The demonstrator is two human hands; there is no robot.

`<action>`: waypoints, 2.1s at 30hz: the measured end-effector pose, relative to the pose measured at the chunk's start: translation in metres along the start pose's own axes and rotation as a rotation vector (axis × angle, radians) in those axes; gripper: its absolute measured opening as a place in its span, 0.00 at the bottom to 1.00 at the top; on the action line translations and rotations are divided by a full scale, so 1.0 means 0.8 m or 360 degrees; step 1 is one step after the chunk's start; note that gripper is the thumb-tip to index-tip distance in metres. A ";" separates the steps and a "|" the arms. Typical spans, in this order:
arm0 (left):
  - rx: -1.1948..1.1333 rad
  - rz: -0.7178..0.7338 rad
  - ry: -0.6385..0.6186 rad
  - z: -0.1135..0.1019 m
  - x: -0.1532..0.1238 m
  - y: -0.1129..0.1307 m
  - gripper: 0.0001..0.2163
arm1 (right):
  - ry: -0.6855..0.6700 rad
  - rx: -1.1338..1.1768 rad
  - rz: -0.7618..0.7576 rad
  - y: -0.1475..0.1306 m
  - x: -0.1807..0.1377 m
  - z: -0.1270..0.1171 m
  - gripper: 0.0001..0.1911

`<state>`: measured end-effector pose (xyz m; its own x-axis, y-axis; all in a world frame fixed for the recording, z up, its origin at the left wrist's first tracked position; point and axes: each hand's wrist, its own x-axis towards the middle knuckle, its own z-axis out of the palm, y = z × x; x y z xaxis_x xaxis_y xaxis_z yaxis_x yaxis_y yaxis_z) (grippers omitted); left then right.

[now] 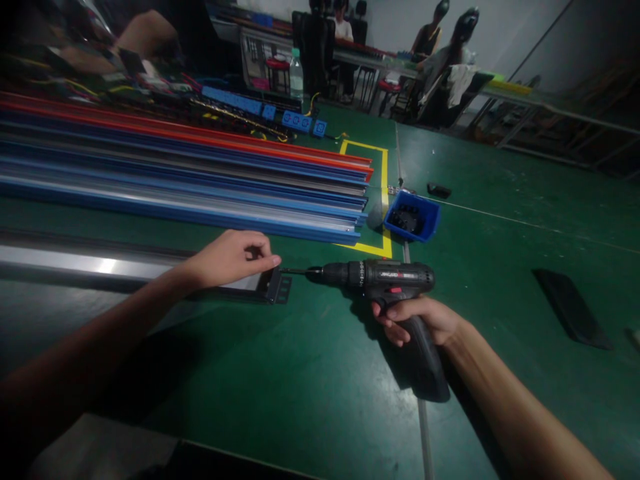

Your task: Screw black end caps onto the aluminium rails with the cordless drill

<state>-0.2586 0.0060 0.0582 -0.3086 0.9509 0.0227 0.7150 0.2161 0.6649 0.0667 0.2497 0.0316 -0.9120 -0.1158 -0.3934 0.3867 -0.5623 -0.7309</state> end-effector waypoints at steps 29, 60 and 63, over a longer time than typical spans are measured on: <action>0.0011 0.0004 -0.0003 -0.001 -0.001 -0.001 0.18 | -0.0029 -0.0033 -0.0034 0.002 -0.002 0.002 0.13; 0.0029 -0.0017 -0.0025 -0.003 -0.002 0.002 0.18 | -0.0087 0.0032 -0.0063 0.002 0.001 -0.001 0.16; 0.0022 -0.0014 -0.0028 -0.003 -0.002 0.002 0.18 | -0.0104 0.0038 -0.0068 0.002 0.002 -0.001 0.16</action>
<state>-0.2581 0.0042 0.0610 -0.3038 0.9527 0.0041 0.7208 0.2271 0.6549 0.0663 0.2491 0.0294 -0.9349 -0.1438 -0.3244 0.3445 -0.5871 -0.7325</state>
